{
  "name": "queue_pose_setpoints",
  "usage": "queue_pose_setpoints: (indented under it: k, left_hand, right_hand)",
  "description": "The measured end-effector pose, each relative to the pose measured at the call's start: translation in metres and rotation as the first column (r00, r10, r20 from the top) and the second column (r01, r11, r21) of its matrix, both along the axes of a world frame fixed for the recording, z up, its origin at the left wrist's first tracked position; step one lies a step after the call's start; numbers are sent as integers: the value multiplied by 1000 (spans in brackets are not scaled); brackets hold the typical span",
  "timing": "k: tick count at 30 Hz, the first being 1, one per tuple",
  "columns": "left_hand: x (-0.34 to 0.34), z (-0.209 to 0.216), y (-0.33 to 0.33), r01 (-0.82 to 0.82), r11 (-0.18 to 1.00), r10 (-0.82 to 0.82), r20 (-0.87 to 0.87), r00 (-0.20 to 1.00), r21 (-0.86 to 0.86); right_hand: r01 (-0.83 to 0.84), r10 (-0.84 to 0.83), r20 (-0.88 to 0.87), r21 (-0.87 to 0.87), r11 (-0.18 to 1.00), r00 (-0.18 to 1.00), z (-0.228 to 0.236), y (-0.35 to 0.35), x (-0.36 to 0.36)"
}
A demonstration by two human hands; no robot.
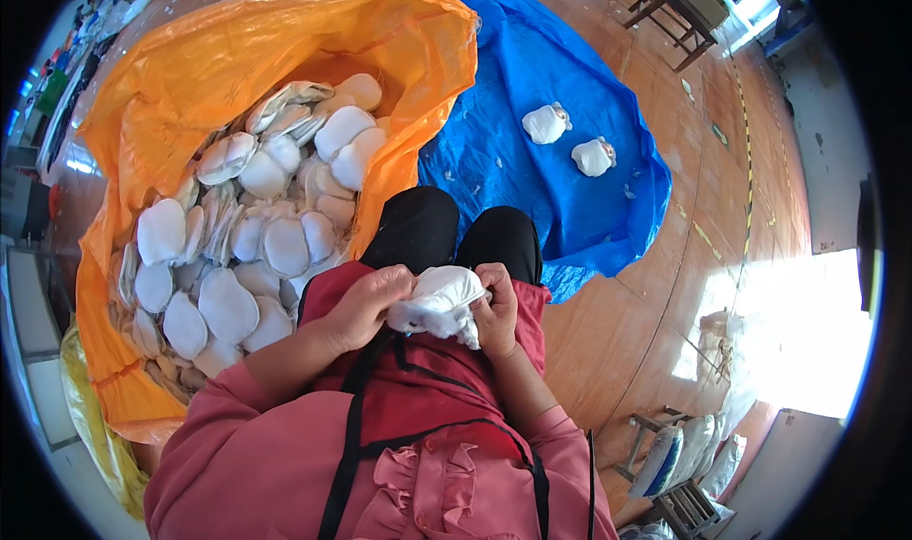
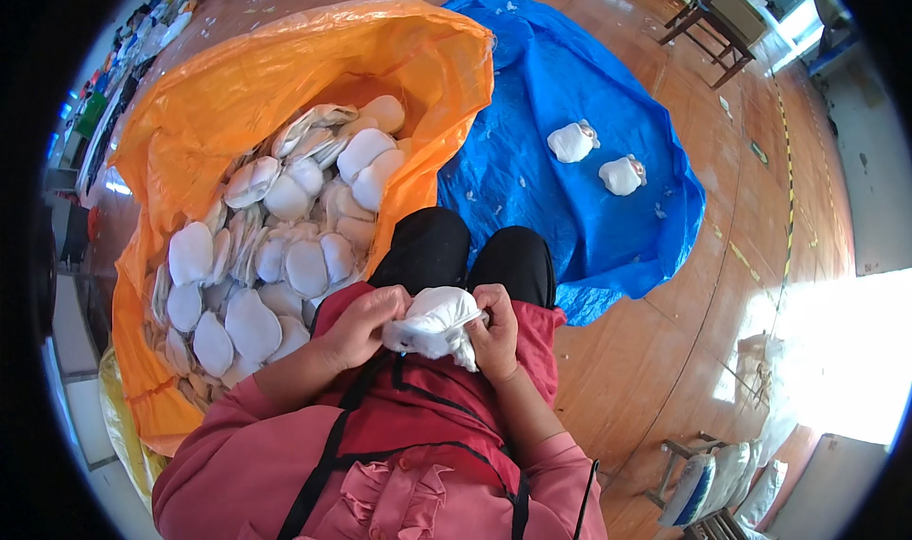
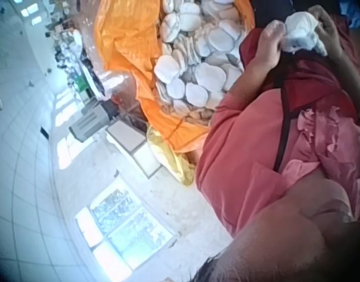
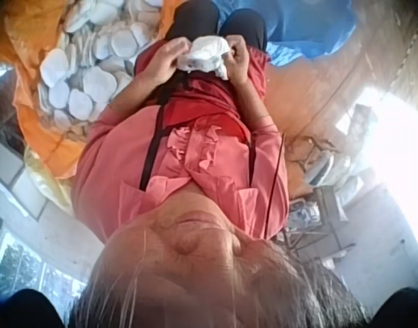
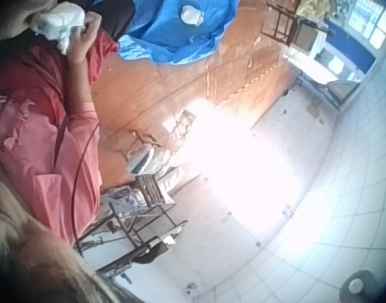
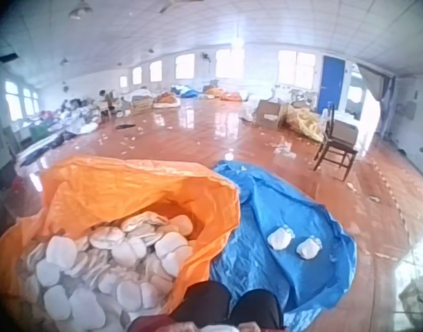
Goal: The person sits on the floor and repeatedly stuffs white fabric pieces with a soft white filling, then ties them closed. The finished stuffed items are placed on a blue tarp beside the work area.
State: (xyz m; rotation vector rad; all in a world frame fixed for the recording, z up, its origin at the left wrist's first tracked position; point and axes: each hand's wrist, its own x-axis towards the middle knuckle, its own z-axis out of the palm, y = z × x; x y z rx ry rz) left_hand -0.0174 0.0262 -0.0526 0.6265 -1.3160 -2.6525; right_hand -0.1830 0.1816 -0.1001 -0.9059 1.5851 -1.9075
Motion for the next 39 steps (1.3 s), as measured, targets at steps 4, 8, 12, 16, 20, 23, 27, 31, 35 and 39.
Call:
queue_pose_setpoints:
  k: [4, 8, 12, 16, 20, 23, 27, 31, 35, 39]
  left_hand:
    - [-5, -3, -20, 50, 987, -86, 234, 968, 154]
    - [-19, 35, -24, 135, 985, -155, 200, 967, 111]
    - [-26, 37, -29, 347, 938, -330, 268, 905, -19]
    - [-30, 36, -23, 402, 852, -262, 391, 882, -336]
    - [-26, 26, -13, 315, 852, -153, 378, 913, -418]
    - [-23, 11, -13, 214, 919, -101, 326, 940, -332]
    - [-17, -5, -18, 153, 978, -141, 95, 985, -142]
    - [-18, -5, -25, 160, 983, -157, 32, 987, -88]
    - [-20, -6, -29, 178, 982, -176, 46, 983, -55]
    - [-23, -10, -30, 153, 983, -144, 96, 985, -97]
  right_hand:
    - [-87, 78, -182, -41, 995, 980, 6, -4, -1]
    - [-188, 158, -315, -67, 980, 936, 19, -8, -8]
    - [-285, 253, -355, -41, 958, 900, 29, -16, -8]
    - [-331, 326, -278, 28, 943, 904, 34, -14, -10]
    - [-403, 403, -3, 36, 915, 915, 35, -10, -8]
    - [-479, 446, 354, 7, 878, 822, 38, -5, -10]
    - [-558, 546, 642, -215, 801, 537, 28, 4, -23]
    - [-606, 608, 651, -275, 747, 455, 29, 8, -28]
    - [-684, 648, 656, -267, 679, 388, 32, -1, -29]
    - [-704, 627, 642, -186, 686, 441, 36, -6, -27]
